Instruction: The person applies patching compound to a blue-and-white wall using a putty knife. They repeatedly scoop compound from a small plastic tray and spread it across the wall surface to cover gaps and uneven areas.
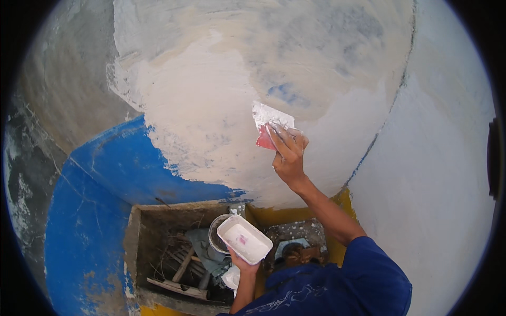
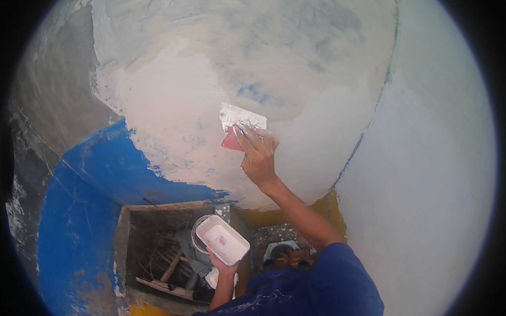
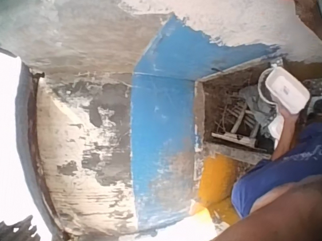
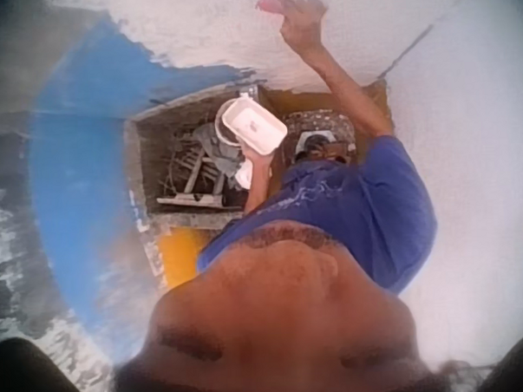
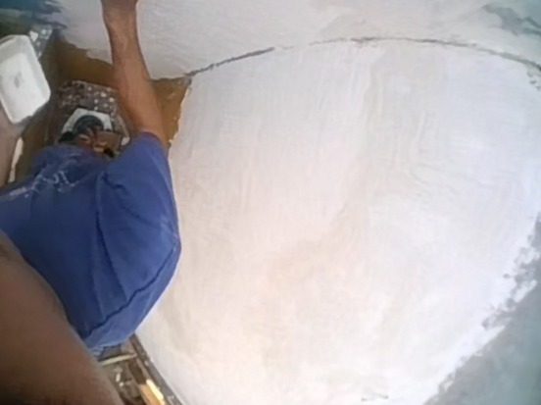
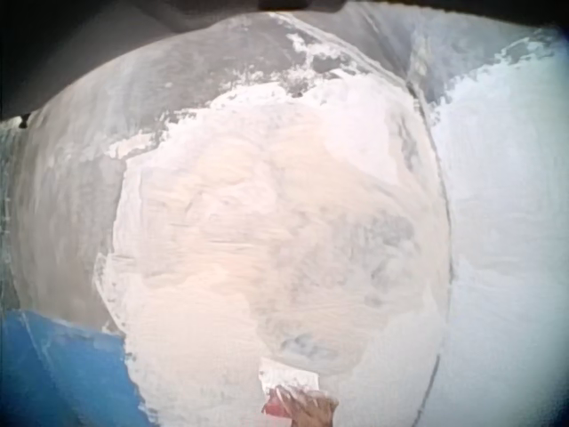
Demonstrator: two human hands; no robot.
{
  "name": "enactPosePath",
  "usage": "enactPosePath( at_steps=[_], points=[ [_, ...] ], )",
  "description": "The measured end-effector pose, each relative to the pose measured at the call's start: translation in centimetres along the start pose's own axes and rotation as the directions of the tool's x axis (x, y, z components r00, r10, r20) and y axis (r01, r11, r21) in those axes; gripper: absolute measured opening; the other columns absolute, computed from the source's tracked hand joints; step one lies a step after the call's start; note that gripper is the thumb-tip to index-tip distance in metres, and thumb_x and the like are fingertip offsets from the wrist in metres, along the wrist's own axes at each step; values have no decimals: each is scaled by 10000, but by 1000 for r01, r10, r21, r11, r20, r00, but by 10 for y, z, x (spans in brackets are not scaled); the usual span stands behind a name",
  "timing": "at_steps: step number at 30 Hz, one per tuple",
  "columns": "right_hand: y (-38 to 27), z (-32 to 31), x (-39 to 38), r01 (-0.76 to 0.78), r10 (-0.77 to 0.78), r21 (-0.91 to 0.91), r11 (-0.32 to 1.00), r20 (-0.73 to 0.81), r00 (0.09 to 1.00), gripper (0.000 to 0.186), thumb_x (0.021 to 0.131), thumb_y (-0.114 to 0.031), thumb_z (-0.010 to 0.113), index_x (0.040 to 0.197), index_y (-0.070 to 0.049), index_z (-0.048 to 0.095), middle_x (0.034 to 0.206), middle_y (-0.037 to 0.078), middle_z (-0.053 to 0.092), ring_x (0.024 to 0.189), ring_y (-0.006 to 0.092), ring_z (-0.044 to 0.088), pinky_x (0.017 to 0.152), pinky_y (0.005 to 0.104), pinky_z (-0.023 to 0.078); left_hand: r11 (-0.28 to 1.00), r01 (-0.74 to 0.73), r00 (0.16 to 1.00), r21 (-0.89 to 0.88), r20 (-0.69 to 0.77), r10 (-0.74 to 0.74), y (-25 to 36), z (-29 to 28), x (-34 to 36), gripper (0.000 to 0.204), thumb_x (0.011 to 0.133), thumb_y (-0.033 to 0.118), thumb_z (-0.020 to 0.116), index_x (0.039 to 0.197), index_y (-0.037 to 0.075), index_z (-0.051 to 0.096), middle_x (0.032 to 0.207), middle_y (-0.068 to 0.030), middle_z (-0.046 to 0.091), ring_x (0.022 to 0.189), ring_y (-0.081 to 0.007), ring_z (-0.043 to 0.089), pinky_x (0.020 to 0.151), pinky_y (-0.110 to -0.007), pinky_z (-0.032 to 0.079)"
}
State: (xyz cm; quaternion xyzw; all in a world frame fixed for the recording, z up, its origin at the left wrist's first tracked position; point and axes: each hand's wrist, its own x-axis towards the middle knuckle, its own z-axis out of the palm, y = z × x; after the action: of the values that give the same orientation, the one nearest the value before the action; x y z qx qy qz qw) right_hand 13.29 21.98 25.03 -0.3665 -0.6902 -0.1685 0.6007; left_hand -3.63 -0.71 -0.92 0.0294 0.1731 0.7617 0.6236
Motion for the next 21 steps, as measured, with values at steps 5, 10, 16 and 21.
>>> enactPosePath(
  at_steps=[5,10,16,21],
  points=[
    [93,-58,42,17,-84,-208,978,-320,944,623,722,150,534,1298,-48,664,1332,77,649,1101,266,524,981,376,321,997,53,999,-53,-8,-53,0,14,-7,704,986,633,414,1520,175,382,1491,-68,476,1346,-348,480,1121,-581,374],
    [100,-19,-35,37,-41,-158,987,-18,999,657,716,133,551,1326,-88,650,1344,73,633,1132,289,517,981,403,339,998,64,998,-13,-2,-64,-5,15,-8,700,987,636,407,1517,179,386,1491,-69,474,1345,-344,482,1119,-583,374],
    [65,-3,-154,75,-81,30,997,445,892,683,700,95,573,1336,-145,640,1355,63,615,1165,306,549,964,444,378,991,128,992,-34,26,-127,-19,17,1,705,988,639,398,1523,179,375,1493,-72,471,1346,-350,479,1122,-589,369],
    [65,-64,-158,-337,242,262,904,335,910,431,851,44,571,1265,-43,652,1190,123,694,1057,311,631,934,423,455,991,133,991,21,8,-133,-24,18,7,749,959,654,455,1536,188,354,1519,-70,457,1351,-364,482,1116,-603,384]
  ],
)
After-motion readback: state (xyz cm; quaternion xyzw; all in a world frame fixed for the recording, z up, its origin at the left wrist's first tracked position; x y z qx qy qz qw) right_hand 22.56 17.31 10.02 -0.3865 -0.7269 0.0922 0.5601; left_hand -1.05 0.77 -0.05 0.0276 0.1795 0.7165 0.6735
